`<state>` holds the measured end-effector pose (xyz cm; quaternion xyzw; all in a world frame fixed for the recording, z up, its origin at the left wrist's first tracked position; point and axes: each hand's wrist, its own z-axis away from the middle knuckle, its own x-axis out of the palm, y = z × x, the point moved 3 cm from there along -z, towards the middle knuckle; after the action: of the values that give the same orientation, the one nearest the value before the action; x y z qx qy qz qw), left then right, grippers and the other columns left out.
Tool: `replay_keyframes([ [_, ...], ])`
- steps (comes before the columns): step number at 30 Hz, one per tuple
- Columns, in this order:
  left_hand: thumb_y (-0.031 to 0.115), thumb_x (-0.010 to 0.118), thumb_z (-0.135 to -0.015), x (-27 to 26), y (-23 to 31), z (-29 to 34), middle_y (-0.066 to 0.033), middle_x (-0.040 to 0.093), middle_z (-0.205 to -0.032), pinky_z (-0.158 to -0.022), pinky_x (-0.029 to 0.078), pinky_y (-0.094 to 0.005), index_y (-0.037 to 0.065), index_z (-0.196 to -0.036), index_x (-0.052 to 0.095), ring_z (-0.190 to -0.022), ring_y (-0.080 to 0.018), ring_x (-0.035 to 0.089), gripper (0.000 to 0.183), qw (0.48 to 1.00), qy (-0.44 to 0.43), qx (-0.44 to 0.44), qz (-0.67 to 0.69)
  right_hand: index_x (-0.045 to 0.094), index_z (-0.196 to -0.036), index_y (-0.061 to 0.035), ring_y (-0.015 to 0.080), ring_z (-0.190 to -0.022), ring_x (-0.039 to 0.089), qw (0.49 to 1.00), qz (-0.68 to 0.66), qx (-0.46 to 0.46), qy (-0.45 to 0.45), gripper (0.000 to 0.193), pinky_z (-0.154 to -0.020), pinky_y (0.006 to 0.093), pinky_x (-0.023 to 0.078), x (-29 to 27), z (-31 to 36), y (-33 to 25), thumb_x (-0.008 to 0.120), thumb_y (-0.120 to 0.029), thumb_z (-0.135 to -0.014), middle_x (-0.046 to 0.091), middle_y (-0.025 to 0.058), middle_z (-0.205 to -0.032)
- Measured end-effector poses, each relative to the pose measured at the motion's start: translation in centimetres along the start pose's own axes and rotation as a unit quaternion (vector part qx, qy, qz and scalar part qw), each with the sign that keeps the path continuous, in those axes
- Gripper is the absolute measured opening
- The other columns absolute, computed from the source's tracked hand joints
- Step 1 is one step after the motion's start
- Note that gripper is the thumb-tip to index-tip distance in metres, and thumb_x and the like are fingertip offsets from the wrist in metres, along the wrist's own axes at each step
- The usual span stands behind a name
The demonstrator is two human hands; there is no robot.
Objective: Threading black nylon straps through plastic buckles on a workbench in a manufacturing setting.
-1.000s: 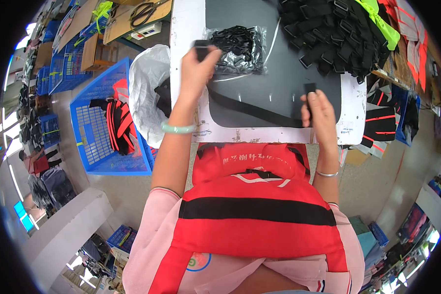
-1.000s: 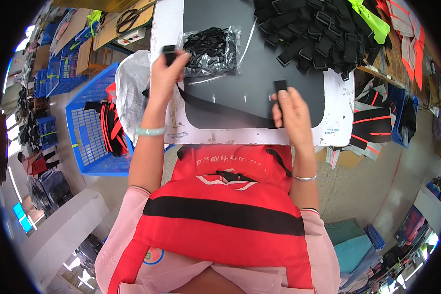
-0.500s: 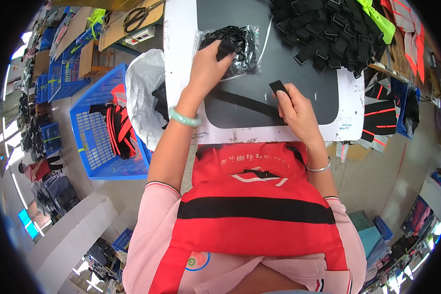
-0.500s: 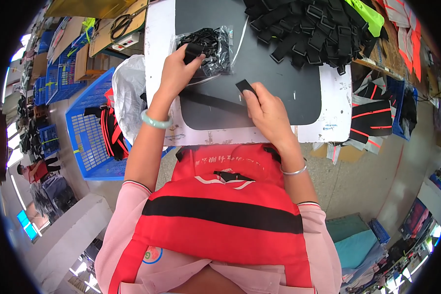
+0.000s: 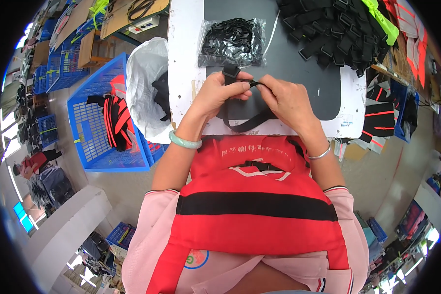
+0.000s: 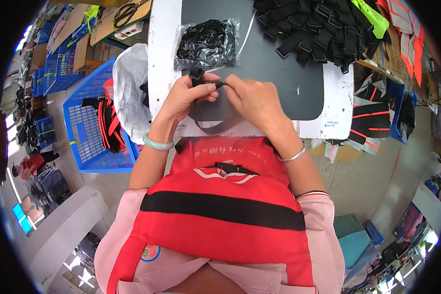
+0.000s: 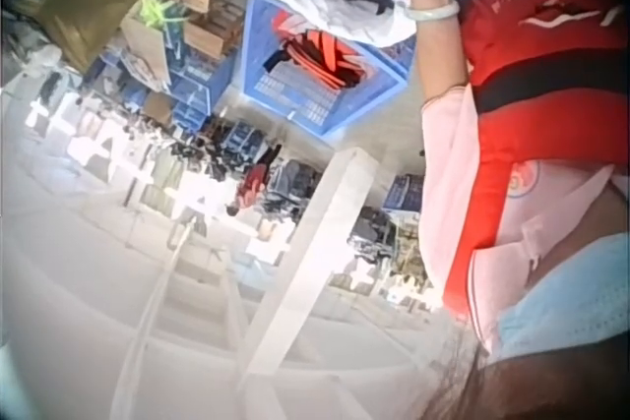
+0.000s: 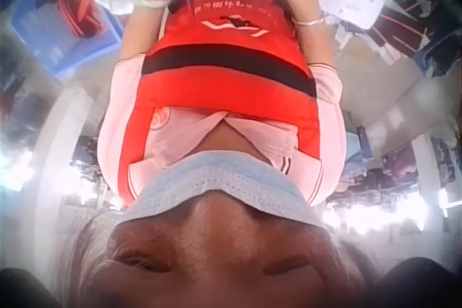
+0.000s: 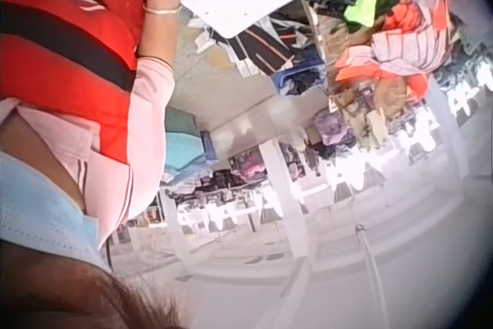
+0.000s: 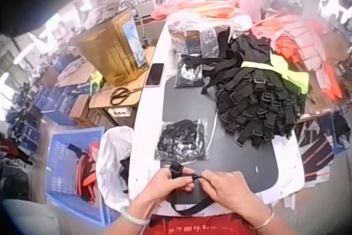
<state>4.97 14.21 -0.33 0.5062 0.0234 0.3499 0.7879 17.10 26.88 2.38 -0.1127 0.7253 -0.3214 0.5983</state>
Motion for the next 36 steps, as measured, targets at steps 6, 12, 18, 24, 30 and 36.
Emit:
replay_keyframes([
  [6, 0.013, 0.065, -0.086, -0.6, -2.5, -0.5, -0.0071, 0.065, -0.077, -0.063, 0.051, -0.0214, 0.0, -0.107, 0.062, -0.068, -0.0124, 0.063, 0.025, 0.987, -0.034, 0.022, 0.155, 0.058, -0.09, -0.0089, 0.036, -0.061, 0.058, 0.98, -0.167, 0.104, -0.018, 0.015, -0.054, 0.0432, 0.043, 0.6, 0.5, -0.1, 0.054, -0.023, -0.088, 0.058, 0.0151, -0.062],
  [12, 0.015, 0.06, -0.09, 0.4, -2.7, -0.1, -0.0089, 0.067, -0.083, -0.059, 0.05, -0.0211, 0.001, -0.108, 0.061, -0.066, -0.0115, 0.062, 0.023, 0.987, -0.018, 0.006, 0.162, 0.057, -0.088, -0.0087, 0.037, -0.061, 0.057, 0.982, -0.158, 0.1, -0.021, 0.016, -0.054, 0.044, 0.044, 0.5, 0.5, -0.2, 0.054, -0.025, -0.088, 0.058, 0.0154, -0.062],
  [18, 0.013, 0.063, -0.088, 0.3, -2.5, 0.0, -0.0072, 0.066, -0.081, -0.06, 0.05, -0.0212, 0.0, -0.109, 0.062, -0.068, -0.0109, 0.061, 0.025, 0.993, 0.021, 0.024, 0.117, 0.055, -0.083, -0.0067, 0.0373, -0.06, 0.059, 0.996, -0.045, 0.065, -0.037, 0.019, -0.055, 0.0456, 0.046, 0.8, 0.9, -0.3, 0.051, -0.024, -0.089, 0.059, 0.016, -0.062],
  [24, 0.011, 0.067, -0.084, 1.1, -2.0, 0.5, -0.0038, 0.065, -0.079, -0.061, 0.048, -0.0205, 0.0, -0.105, 0.065, -0.066, -0.0083, 0.059, 0.024, 0.998, 0.002, 0.062, -0.015, 0.055, -0.085, -0.0055, 0.0372, -0.061, 0.06, 0.995, -0.05, 0.051, -0.073, 0.019, -0.056, 0.0467, 0.046, 1.0, 1.5, -0.4, 0.048, -0.023, -0.089, 0.059, 0.0171, -0.063],
  [30, 0.01, 0.066, -0.084, 2.1, -1.4, 1.1, -0.0045, 0.064, -0.079, -0.06, 0.048, -0.0206, 0.0, -0.103, 0.064, -0.063, -0.0085, 0.058, 0.021, 0.996, 0.001, 0.085, -0.023, 0.054, -0.095, -0.0051, 0.0388, -0.065, 0.06, 0.991, -0.07, 0.091, -0.069, 0.019, -0.061, 0.0475, 0.046, 0.4, 2.0, -0.4, 0.045, -0.022, -0.09, 0.061, 0.0181, -0.066],
  [36, 0.014, 0.065, -0.086, 2.5, -2.0, 1.2, -0.0042, 0.063, -0.075, -0.055, 0.046, -0.0212, 0.002, -0.095, 0.062, -0.06, -0.0095, 0.056, 0.015, 0.999, -0.023, 0.003, 0.039, 0.049, -0.105, -0.0047, 0.0398, -0.072, 0.061, 0.981, -0.134, 0.138, -0.029, 0.022, -0.067, 0.0479, 0.047, 0.0, 2.3, -0.4, 0.043, -0.021, -0.091, 0.063, 0.0199, -0.074],
])
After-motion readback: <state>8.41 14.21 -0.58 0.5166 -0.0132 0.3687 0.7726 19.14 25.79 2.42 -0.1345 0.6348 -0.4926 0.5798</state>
